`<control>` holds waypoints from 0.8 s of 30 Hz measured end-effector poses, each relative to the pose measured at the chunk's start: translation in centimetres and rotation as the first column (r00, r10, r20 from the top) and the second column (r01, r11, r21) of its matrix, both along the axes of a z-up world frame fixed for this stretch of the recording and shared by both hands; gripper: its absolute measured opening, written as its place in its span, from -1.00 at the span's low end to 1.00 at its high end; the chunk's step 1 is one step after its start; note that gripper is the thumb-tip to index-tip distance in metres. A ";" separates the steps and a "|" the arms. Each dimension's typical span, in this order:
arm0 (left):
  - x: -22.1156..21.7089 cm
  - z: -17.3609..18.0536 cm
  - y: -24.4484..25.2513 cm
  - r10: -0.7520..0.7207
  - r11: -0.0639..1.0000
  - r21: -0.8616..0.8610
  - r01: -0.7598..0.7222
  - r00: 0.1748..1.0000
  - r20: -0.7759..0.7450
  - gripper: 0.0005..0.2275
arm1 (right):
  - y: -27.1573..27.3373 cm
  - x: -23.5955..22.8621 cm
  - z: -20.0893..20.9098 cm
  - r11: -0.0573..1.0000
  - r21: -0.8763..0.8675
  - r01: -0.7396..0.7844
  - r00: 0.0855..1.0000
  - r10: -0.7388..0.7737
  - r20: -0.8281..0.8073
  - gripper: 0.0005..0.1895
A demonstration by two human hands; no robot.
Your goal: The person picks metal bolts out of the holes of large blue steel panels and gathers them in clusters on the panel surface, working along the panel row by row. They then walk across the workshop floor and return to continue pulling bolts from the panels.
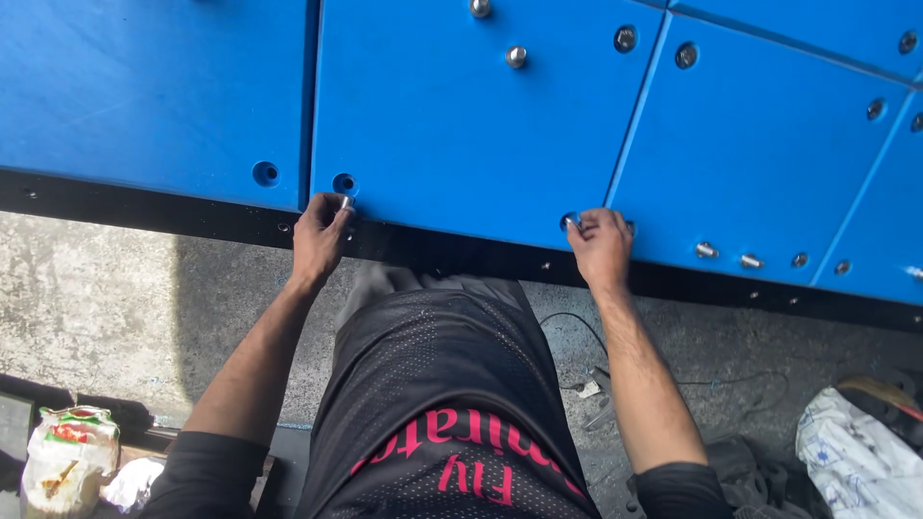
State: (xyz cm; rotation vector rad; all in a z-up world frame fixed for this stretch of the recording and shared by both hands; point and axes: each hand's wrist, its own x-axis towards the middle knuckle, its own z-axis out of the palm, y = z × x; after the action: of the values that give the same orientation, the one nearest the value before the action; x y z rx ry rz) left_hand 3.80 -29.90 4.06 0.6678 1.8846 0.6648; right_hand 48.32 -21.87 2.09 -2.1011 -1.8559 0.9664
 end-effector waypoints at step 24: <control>-5.8 -1.0 -5.5 -0.011 0.996 0.092 0.021 0.994 -0.112 -0.79 | -2.3 -2.4 0.0 0.953 0.137 -0.270 0.888 0.191 0.417 -0.74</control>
State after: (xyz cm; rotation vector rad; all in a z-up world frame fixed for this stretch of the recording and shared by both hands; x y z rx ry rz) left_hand -2.04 -35.37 3.09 0.7931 1.9580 0.7215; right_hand 45.91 -24.21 2.04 -2.1093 -2.3316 0.3819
